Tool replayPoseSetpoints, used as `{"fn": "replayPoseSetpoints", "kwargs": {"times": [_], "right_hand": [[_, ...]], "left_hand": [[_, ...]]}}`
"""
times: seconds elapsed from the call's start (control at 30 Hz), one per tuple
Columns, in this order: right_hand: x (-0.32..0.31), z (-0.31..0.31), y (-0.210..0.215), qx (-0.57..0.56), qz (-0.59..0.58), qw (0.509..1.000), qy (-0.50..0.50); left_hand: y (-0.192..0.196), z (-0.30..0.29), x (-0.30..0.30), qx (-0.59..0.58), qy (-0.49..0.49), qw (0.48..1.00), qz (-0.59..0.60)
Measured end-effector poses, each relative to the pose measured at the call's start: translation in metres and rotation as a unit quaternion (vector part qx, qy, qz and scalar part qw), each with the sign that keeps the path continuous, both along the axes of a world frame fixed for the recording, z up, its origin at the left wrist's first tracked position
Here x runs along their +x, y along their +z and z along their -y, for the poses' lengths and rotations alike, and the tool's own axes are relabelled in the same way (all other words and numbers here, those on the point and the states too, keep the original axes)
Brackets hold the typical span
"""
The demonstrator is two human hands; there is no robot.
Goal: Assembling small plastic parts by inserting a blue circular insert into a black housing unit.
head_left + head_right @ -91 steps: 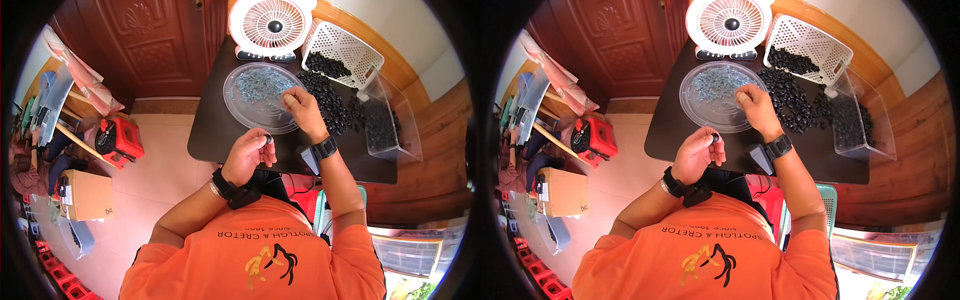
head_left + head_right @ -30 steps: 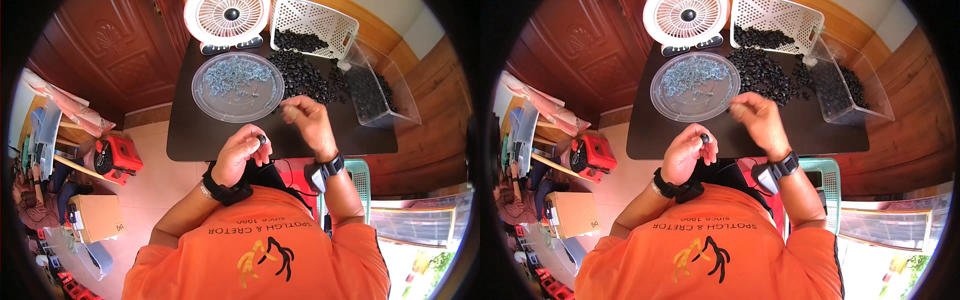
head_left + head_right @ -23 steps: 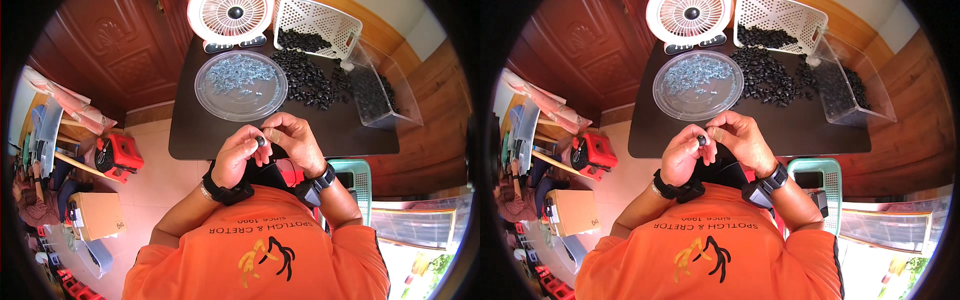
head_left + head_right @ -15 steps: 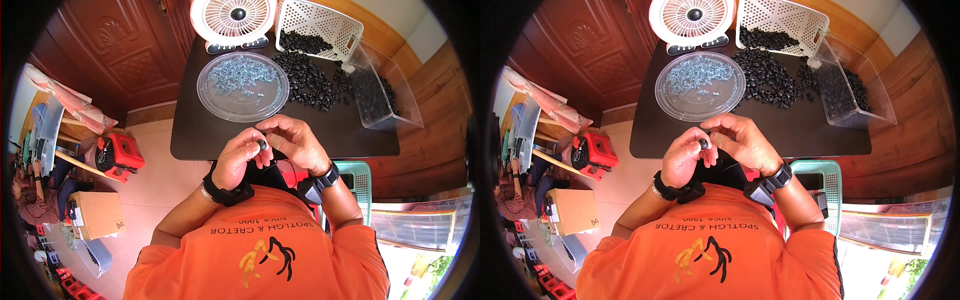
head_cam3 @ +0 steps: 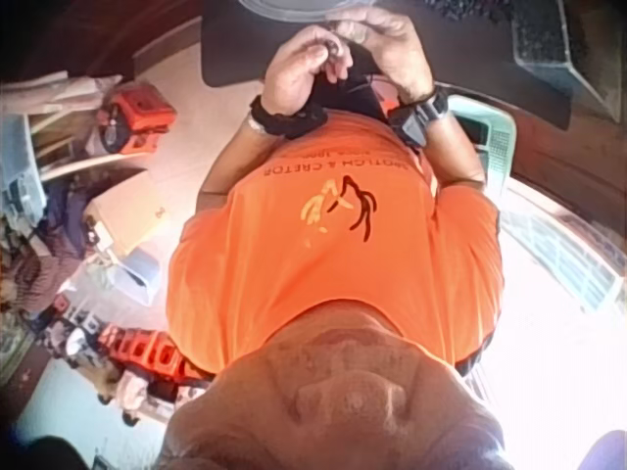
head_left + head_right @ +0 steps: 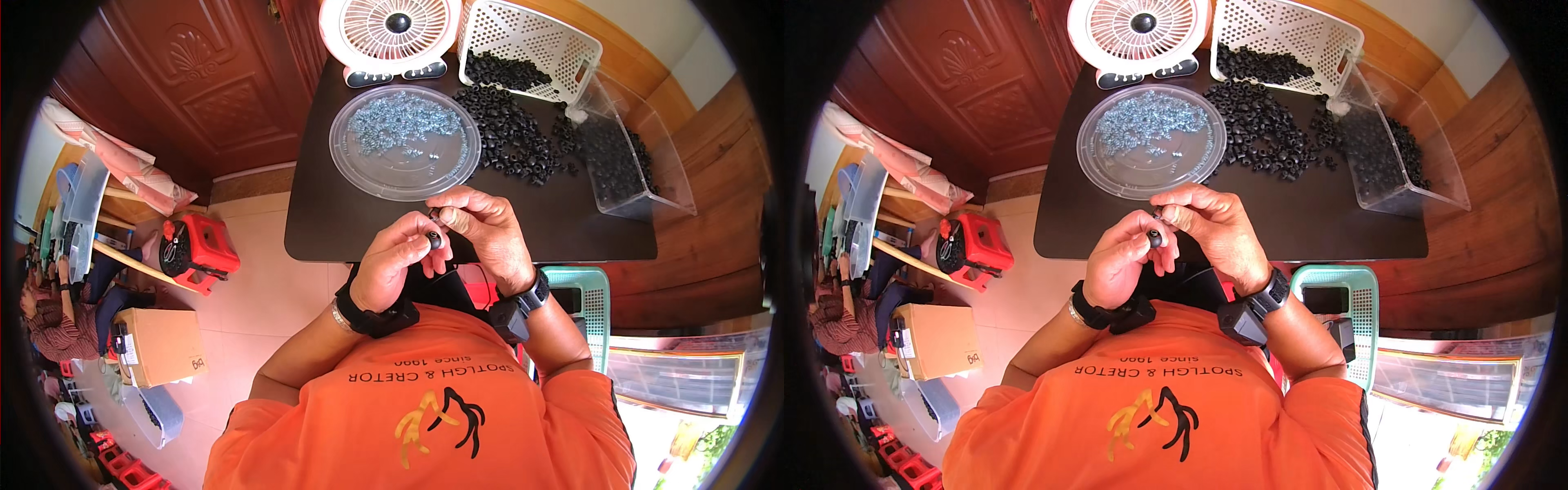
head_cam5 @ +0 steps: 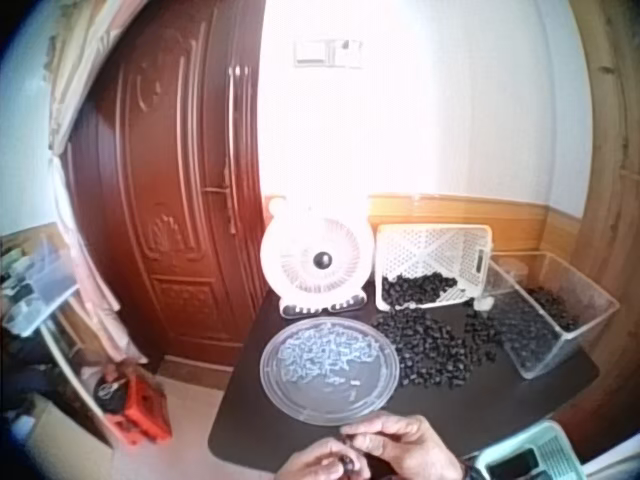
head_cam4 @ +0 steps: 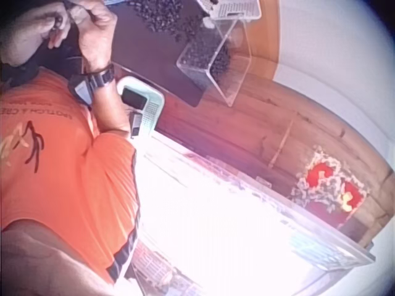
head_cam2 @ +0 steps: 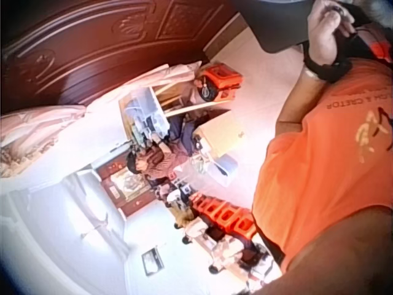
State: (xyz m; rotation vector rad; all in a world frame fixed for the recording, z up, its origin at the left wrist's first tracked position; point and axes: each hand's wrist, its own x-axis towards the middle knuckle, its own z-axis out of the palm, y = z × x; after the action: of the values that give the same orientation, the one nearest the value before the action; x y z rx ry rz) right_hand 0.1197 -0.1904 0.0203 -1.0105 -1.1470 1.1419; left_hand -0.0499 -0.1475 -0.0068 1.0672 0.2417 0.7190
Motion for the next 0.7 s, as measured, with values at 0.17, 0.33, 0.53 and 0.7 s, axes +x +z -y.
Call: {"fn": "replayPoseSetpoints", "kwargs": {"times": [0.17, 0.33, 0.53, 0.7], "right_hand": [[0.006, -0.001, 0.003, -0.013, 0.019, 1.000, 0.013], [0.006, -0.001, 0.015, -0.004, 0.073, 0.997, 0.033], [0.014, 0.005, 0.039, 0.109, 0.233, 0.965, 0.048], [0.014, 0.006, 0.041, 0.119, 0.260, 0.956, 0.065]], "left_hand": [[0.000, -0.001, 0.001, 0.003, -0.001, 1.000, 0.002], [0.000, -0.002, 0.001, 0.005, -0.006, 1.000, -0.002], [0.005, -0.001, 0.000, 0.045, 0.026, 0.998, -0.025], [0.001, -0.003, -0.002, 0.068, 0.008, 0.997, -0.028]]}}
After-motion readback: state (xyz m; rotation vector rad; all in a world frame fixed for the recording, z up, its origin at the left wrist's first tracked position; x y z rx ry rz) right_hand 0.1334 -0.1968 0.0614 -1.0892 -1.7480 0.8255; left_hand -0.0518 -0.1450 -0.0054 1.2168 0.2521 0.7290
